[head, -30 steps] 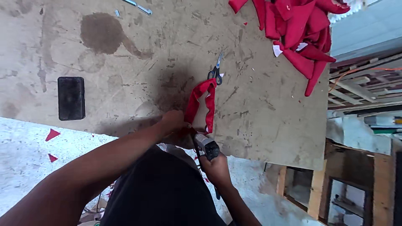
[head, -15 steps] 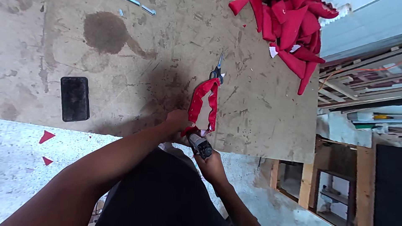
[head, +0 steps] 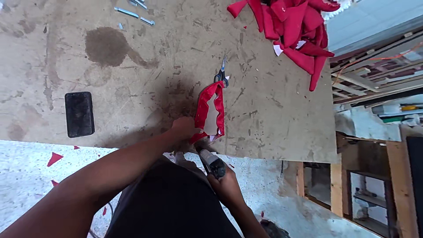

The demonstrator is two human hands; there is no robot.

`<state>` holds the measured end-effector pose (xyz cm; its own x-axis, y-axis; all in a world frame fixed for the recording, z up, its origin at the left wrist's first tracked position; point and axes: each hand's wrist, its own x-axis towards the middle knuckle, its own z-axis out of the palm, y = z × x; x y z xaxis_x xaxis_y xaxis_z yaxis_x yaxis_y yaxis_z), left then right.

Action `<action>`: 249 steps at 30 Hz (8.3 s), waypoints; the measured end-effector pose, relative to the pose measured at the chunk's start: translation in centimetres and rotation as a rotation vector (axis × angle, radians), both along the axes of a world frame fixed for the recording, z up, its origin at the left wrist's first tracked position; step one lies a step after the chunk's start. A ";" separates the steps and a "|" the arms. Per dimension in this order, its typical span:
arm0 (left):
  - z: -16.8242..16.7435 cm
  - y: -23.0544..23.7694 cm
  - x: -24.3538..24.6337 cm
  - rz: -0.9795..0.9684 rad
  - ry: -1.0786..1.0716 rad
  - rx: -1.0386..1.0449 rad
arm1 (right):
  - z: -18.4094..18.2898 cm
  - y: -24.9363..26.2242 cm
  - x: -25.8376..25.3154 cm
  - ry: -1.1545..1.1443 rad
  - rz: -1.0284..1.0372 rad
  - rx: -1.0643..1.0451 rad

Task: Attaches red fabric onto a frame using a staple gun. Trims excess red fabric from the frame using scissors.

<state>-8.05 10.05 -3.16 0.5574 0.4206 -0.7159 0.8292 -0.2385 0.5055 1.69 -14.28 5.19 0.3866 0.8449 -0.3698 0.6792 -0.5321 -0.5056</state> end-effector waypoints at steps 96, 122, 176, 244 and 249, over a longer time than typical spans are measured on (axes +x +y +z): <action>11.3 -4.9 4.4 1.520 -1.511 -0.002 | -8.0 31.5 25.2 -0.321 0.283 0.084; 20.5 4.8 7.2 1.378 -1.151 -0.285 | 12.4 7.1 18.7 -0.044 0.303 0.367; 24.8 0.7 4.0 1.050 -1.197 -0.154 | 14.9 9.1 28.7 -0.284 0.558 0.688; 29.6 -0.4 -6.6 -0.100 -0.690 -0.545 | 25.1 14.5 28.9 -0.352 1.326 0.521; 30.1 -0.2 -6.1 -0.140 -0.661 -0.525 | 24.6 15.5 30.2 -0.323 1.393 0.593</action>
